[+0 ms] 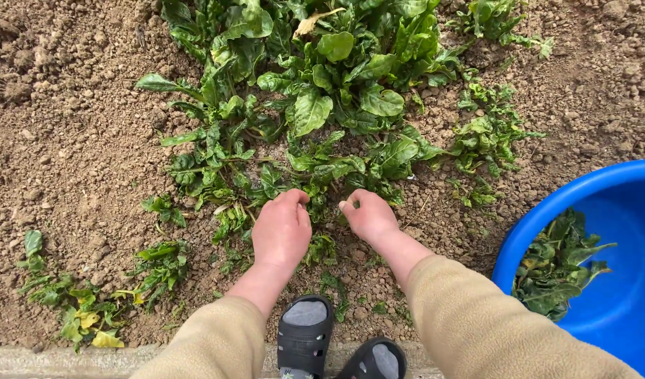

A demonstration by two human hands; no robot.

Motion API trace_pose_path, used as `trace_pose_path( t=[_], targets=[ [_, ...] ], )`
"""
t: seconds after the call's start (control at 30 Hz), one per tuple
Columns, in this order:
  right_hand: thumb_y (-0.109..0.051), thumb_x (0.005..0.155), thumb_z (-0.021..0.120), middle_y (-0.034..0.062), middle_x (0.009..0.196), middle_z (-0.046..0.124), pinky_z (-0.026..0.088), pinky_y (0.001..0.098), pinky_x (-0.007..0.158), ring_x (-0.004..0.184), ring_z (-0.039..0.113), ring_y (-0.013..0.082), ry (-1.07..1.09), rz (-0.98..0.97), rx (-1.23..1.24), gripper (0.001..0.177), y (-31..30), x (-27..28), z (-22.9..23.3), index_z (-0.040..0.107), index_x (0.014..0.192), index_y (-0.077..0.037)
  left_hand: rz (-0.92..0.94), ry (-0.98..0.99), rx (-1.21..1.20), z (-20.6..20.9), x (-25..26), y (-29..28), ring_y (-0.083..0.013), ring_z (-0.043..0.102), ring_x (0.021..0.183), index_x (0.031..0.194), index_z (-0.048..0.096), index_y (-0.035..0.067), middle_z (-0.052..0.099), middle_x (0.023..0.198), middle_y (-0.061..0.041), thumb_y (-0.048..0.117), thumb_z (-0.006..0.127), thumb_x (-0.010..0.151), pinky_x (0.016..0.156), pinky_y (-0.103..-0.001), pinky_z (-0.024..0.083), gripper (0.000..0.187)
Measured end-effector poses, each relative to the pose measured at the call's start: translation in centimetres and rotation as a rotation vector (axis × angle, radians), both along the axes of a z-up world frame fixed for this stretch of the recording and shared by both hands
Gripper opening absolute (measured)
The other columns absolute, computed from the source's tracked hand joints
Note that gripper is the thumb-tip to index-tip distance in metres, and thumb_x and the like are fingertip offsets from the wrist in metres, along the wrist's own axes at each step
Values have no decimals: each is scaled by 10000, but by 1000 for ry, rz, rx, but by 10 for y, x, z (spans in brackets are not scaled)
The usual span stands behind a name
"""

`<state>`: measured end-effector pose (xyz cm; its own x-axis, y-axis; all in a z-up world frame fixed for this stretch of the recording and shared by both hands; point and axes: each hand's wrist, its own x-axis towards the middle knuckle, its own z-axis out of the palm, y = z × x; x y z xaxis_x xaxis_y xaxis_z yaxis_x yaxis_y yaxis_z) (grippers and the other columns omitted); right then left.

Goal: The person repeatedly pulls small weeds and unwanted leaves from a garden bed by hand and places them into a blue plastic basin. The person works along the edge of the bed, removing plants one at a time and depositing them into the basin.

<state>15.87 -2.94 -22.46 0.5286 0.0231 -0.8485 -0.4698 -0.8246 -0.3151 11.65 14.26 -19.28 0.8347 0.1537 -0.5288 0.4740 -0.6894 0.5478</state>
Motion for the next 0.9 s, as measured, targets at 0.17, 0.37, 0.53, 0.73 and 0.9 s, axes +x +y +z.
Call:
trace_pose_path(
  t=[0.17, 0.37, 0.53, 0.73, 0.9],
  targets=[
    [-191, 884, 712, 77, 731, 646, 555, 320, 559, 619, 619, 171, 33, -510, 131, 283, -30, -15, -32, 692, 1094, -2, -70, 28, -20, -8, 3, -18, -372, 707, 1036, 1094, 725, 139, 758, 1002, -124, 131, 499, 973, 896, -495, 581, 257],
    [-132, 944, 650, 37, 702, 588, 521, 243, 511, 563, 578, 111, 193, -915, 351, 151, -29, -2, 22, 607, 1023, -11, 36, 151, -53, -20, -6, -18, -400, 716, 1046, 1062, 731, 145, 768, 987, -164, 155, 491, 968, 898, -534, 575, 258],
    [-123, 969, 608, 117, 893, 718, 572, 246, 586, 686, 677, 128, 90, -951, 384, 213, -22, 23, 45, 605, 1144, -2, 228, 261, -39, -4, 10, -4, -347, 721, 1064, 1025, 744, 177, 793, 904, -66, 186, 479, 948, 920, -495, 569, 276],
    [-115, 903, 668, 67, 943, 693, 541, 323, 711, 795, 648, 169, -499, -380, 212, 161, -21, 66, 17, 778, 1018, -140, 261, 148, -75, 10, 43, 1, -371, 717, 1054, 1056, 746, 161, 789, 950, -102, 140, 475, 962, 916, -504, 559, 288],
    [-260, 926, 662, 103, 1124, 744, 577, 476, 922, 1111, 704, 329, -329, 192, -62, 246, 7, 97, 9, 784, 1127, -187, 318, 109, -65, -14, 44, 15, -342, 713, 1056, 1005, 749, 182, 787, 891, -46, 157, 498, 941, 936, -493, 551, 261]
  ],
)
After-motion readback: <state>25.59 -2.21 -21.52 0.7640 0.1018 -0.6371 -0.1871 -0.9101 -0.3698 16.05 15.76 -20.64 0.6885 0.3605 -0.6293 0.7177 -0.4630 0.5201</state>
